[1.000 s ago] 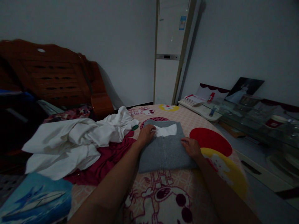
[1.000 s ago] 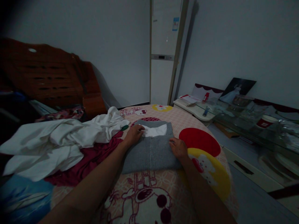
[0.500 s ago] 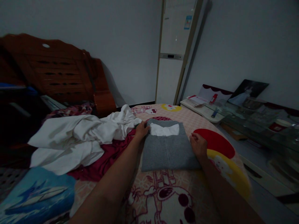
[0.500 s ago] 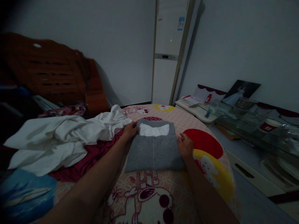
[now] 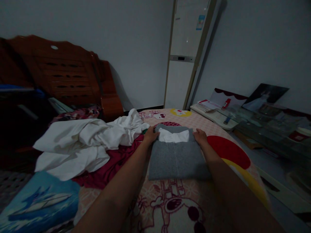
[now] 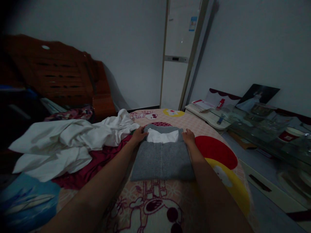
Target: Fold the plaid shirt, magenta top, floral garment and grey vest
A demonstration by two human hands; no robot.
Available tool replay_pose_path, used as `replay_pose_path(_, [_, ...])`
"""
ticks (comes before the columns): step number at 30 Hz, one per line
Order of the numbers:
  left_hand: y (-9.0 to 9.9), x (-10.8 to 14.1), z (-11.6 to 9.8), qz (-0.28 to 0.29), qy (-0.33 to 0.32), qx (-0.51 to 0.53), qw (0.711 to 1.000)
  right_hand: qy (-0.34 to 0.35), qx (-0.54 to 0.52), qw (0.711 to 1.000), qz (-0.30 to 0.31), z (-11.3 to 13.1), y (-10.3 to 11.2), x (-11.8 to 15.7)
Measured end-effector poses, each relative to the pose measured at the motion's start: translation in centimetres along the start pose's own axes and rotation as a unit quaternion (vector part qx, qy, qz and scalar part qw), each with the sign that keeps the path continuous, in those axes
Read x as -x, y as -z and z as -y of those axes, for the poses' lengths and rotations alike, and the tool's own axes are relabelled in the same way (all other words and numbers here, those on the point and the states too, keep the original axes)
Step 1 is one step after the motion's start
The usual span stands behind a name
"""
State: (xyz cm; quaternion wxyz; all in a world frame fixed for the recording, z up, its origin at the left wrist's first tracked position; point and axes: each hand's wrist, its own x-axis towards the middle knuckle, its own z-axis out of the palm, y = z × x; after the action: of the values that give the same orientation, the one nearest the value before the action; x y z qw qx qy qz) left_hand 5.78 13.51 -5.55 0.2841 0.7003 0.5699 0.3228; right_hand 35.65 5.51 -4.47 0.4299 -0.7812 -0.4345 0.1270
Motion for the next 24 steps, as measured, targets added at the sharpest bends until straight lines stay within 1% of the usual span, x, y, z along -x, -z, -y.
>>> replay_pose_path(3, [-0.7,-0.3,0.2,-0.001,-0.03,0.079,0.996,-0.037,-0.005,0.999,-0.008,0.3,-0.7,-1.4])
replay_pose_path(7, [-1.3,-0.5,0.3,0.004,-0.029,0.19,0.981,-0.087,-0.016,0.996,-0.019,0.6,-1.4,-2.5])
replay_pose_path(11, [-1.4,-0.2,0.0,-0.015,-0.036,0.214,0.976,-0.11,-0.052,0.992,-0.024,1.2,-1.5,-2.7])
replay_pose_path(13, [-1.5,-0.1,-0.2,-0.035,-0.03,0.222,0.974,-0.106,-0.091,0.99,-0.021,1.6,-1.4,-2.4])
replay_pose_path(15, [-1.5,0.1,-0.5,-0.054,-0.012,0.258,0.965,-0.097,-0.142,0.985,-0.013,2.1,-1.1,-1.7])
replay_pose_path(17, [-1.3,0.4,-0.9,-0.049,0.005,0.321,0.946,-0.085,-0.198,0.976,0.001,2.7,-0.4,-0.8])
replay_pose_path(19, [-0.7,0.8,-1.5,-0.015,0.011,0.391,0.92,-0.07,-0.244,0.967,0.016,3.3,0.7,0.2])
replay_pose_path(21, [0.3,1.5,-2.4,0.017,-0.004,0.445,0.895,-0.051,-0.289,0.955,0.039,3.7,2.2,1.3])
replay_pose_path(22, [1.0,2.0,-2.8,0.028,-0.016,0.46,0.888,-0.037,-0.318,0.946,0.057,3.8,3.0,1.9])
replay_pose_path(24, [2.5,3.2,-3.7,0.043,-0.043,0.465,0.883,0.002,-0.374,0.922,0.104,3.6,4.9,3.3])
